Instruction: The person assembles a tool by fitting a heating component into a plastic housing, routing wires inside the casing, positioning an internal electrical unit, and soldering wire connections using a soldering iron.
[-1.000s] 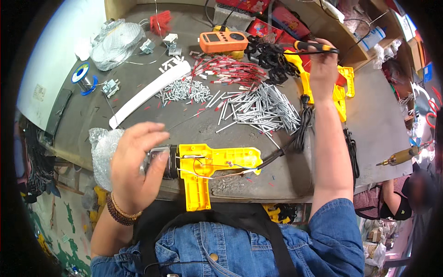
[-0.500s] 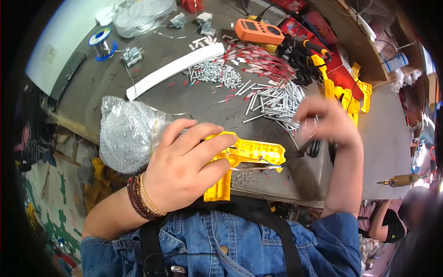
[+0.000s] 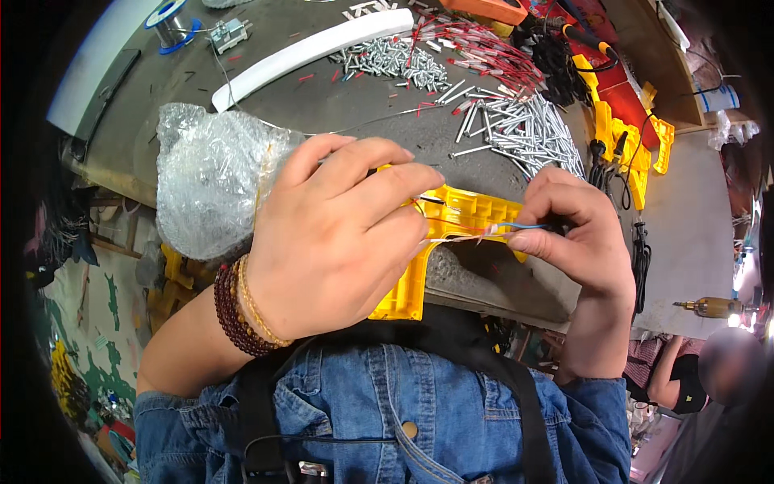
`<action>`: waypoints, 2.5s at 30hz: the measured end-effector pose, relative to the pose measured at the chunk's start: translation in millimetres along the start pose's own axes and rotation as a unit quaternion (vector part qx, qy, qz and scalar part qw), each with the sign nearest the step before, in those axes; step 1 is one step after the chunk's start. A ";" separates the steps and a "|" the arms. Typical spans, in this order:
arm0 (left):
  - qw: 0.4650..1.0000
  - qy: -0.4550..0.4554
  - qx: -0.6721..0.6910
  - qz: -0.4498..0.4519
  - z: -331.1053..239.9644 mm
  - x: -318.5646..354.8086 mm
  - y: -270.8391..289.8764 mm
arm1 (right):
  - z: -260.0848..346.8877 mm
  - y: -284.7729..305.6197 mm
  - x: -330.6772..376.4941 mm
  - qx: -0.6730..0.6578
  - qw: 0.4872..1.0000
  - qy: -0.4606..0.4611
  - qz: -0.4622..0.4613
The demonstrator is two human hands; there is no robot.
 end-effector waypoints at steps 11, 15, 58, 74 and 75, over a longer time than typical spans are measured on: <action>0.999 0.030 0.017 -0.030 8.2 4.3 2.2 | 3.9 -28.2 -8.8 0.043 0.998 0.036 0.025; 0.998 0.036 0.036 -0.037 8.4 4.4 3.7 | 15.9 -31.9 -8.2 -0.002 0.996 0.081 0.046; 0.999 0.035 0.023 0.001 10.8 8.8 -0.6 | 13.0 -45.9 -2.4 -0.006 0.996 0.072 0.047; 0.991 0.115 -0.025 0.068 22.6 -6.7 -8.4 | 51.7 -21.2 28.2 0.130 0.927 0.336 -0.108; 0.991 0.105 -0.024 0.075 21.6 -8.5 -10.4 | 56.6 -43.0 36.3 0.102 0.931 0.336 -0.101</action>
Point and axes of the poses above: each hand's wrist, its own x-axis away from the middle knuckle, its own y-axis out of the back of the hand, z = x × y, the point moved 9 cm from there along -x, towards the middle knuckle, and after that the axes turned 14 degrees about -z, right-handed, at the moved point
